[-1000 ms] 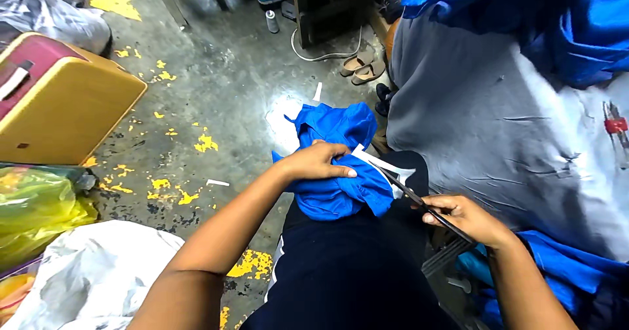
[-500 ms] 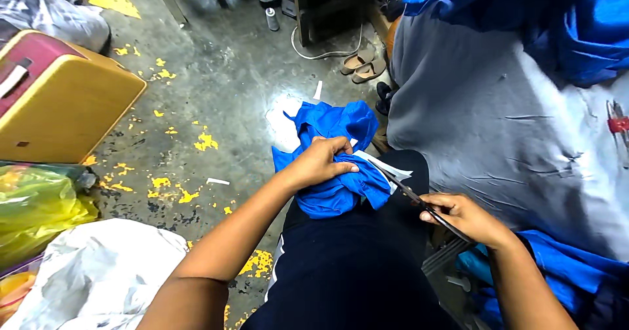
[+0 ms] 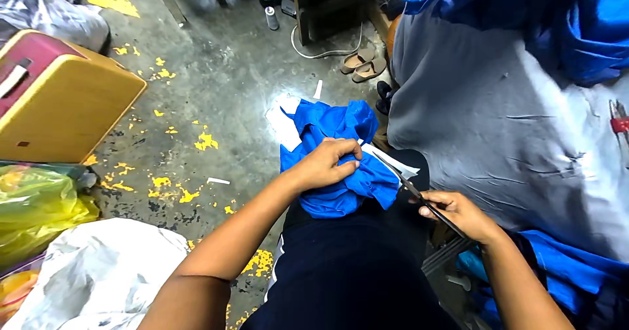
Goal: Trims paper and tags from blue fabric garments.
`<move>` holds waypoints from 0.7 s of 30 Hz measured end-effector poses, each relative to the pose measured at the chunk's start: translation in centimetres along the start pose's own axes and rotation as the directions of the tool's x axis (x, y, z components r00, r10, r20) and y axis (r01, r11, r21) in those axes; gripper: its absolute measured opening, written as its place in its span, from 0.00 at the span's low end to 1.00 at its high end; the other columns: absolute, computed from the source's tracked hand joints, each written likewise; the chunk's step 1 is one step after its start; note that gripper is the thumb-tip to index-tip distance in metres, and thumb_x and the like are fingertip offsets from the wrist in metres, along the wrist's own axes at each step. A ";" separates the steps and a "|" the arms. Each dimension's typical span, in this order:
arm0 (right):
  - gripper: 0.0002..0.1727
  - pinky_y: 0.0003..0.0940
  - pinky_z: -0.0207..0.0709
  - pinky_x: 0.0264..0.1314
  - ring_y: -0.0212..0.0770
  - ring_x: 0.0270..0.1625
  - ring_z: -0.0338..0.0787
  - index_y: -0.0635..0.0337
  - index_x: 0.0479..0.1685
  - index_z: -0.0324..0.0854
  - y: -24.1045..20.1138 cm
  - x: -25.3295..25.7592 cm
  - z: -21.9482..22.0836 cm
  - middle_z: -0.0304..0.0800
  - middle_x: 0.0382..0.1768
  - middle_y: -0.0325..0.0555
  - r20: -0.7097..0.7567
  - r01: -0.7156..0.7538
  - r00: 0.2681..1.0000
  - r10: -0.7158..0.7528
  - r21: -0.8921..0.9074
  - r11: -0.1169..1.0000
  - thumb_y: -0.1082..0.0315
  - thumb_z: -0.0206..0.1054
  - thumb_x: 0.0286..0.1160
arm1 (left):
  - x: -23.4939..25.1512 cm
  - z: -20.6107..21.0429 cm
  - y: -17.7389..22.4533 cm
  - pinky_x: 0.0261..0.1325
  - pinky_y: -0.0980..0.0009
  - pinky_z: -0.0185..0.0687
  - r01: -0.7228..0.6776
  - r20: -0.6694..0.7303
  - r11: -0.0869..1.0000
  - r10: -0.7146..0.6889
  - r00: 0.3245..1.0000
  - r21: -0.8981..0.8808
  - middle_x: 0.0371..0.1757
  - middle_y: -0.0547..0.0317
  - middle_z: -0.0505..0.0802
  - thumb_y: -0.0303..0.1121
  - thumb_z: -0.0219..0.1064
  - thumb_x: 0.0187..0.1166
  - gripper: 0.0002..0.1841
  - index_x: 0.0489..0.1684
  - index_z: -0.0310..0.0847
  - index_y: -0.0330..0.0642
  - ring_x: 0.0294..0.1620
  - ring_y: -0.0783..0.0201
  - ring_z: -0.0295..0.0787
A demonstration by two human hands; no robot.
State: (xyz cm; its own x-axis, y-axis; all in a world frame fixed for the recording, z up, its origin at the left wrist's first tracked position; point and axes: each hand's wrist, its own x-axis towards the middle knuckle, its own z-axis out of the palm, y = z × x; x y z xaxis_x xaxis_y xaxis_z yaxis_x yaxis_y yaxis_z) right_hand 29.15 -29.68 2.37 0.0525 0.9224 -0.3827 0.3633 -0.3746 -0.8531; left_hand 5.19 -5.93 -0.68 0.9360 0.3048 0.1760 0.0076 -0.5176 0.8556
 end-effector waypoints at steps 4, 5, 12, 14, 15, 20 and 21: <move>0.22 0.05 0.68 0.34 0.06 0.31 0.74 0.66 0.53 0.88 0.1 0.2 0.3 0.88 0.39 0.24 0.018 0.000 1.000 -0.001 0.054 0.999 0.53 0.69 0.78 | 0.0 0.5 -0.2 0.52 0.64 0.75 -0.079 -0.079 0.995 0.084 0.993 0.059 0.28 0.57 0.87 0.32 0.60 0.75 0.11 0.28 0.85 0.38 0.39 0.63 0.84; 0.21 0.05 0.68 0.34 0.06 0.31 0.74 0.65 0.52 0.88 0.1 0.2 0.3 0.88 0.39 0.23 0.018 -0.005 1.000 0.004 0.063 0.998 0.53 0.69 0.78 | 0.0 0.6 -0.2 0.50 0.65 0.76 -0.092 -0.096 0.993 0.098 0.990 0.067 0.27 0.57 0.87 0.32 0.61 0.76 0.11 0.26 0.84 0.38 0.38 0.63 0.84; 0.24 0.06 0.69 0.32 0.07 0.27 0.74 0.59 0.53 0.86 0.4 0.3 -0.1 0.82 0.31 0.16 0.084 -0.053 0.995 0.045 0.101 0.993 0.46 0.71 0.75 | 0.4 0.8 -0.4 0.47 0.69 0.77 -0.148 -0.090 0.986 0.155 0.984 0.080 0.25 0.57 0.86 0.31 0.63 0.75 0.11 0.23 0.83 0.38 0.36 0.64 0.83; 0.27 0.06 0.67 0.31 0.08 0.27 0.72 0.60 0.53 0.86 0.4 0.4 -0.3 0.80 0.30 0.16 0.098 -0.045 0.995 0.037 0.084 0.995 0.44 0.71 0.74 | 0.6 0.8 -0.3 0.47 0.68 0.77 -0.168 -0.072 0.982 0.175 0.982 0.090 0.25 0.56 0.86 0.31 0.64 0.74 0.11 0.22 0.83 0.38 0.36 0.63 0.84; 0.27 0.06 0.66 0.31 0.07 0.27 0.71 0.60 0.53 0.86 0.4 0.4 -0.3 0.79 0.30 0.16 0.104 -0.039 0.994 0.032 0.071 0.997 0.43 0.70 0.74 | 0.7 0.9 -0.3 0.48 0.67 0.77 -0.180 -0.060 0.979 0.186 0.981 0.094 0.25 0.55 0.86 0.31 0.64 0.74 0.11 0.22 0.83 0.37 0.36 0.62 0.84; 0.26 0.06 0.62 0.32 0.07 0.29 0.68 0.64 0.53 0.87 0.0 0.5 -0.3 0.81 0.33 0.21 0.073 -0.010 0.997 0.012 -0.027 1.000 0.46 0.69 0.75 | 0.9 0.8 -0.3 0.48 0.66 0.77 -0.243 -0.043 0.962 0.250 0.967 0.123 0.24 0.54 0.85 0.30 0.64 0.73 0.10 0.22 0.82 0.37 0.35 0.60 0.84; 0.25 0.05 0.62 0.33 0.06 0.30 0.68 0.65 0.52 0.87 0.0 0.4 -0.3 0.83 0.35 0.23 0.060 0.000 0.998 0.002 -0.040 0.999 0.48 0.69 0.75 | 0.9 0.7 -0.3 0.48 0.66 0.77 -0.248 -0.042 0.961 0.254 0.966 0.124 0.24 0.54 0.85 0.30 0.64 0.74 0.10 0.22 0.82 0.37 0.35 0.60 0.84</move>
State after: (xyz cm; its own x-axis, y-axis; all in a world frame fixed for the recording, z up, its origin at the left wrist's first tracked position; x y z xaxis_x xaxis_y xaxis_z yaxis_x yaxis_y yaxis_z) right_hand 29.42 -29.25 2.29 -0.0023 0.9143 -0.4051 0.4000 -0.3704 -0.8383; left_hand 6.27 -6.10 -1.16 0.8916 0.1962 0.4081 -0.1810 -0.6717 0.7184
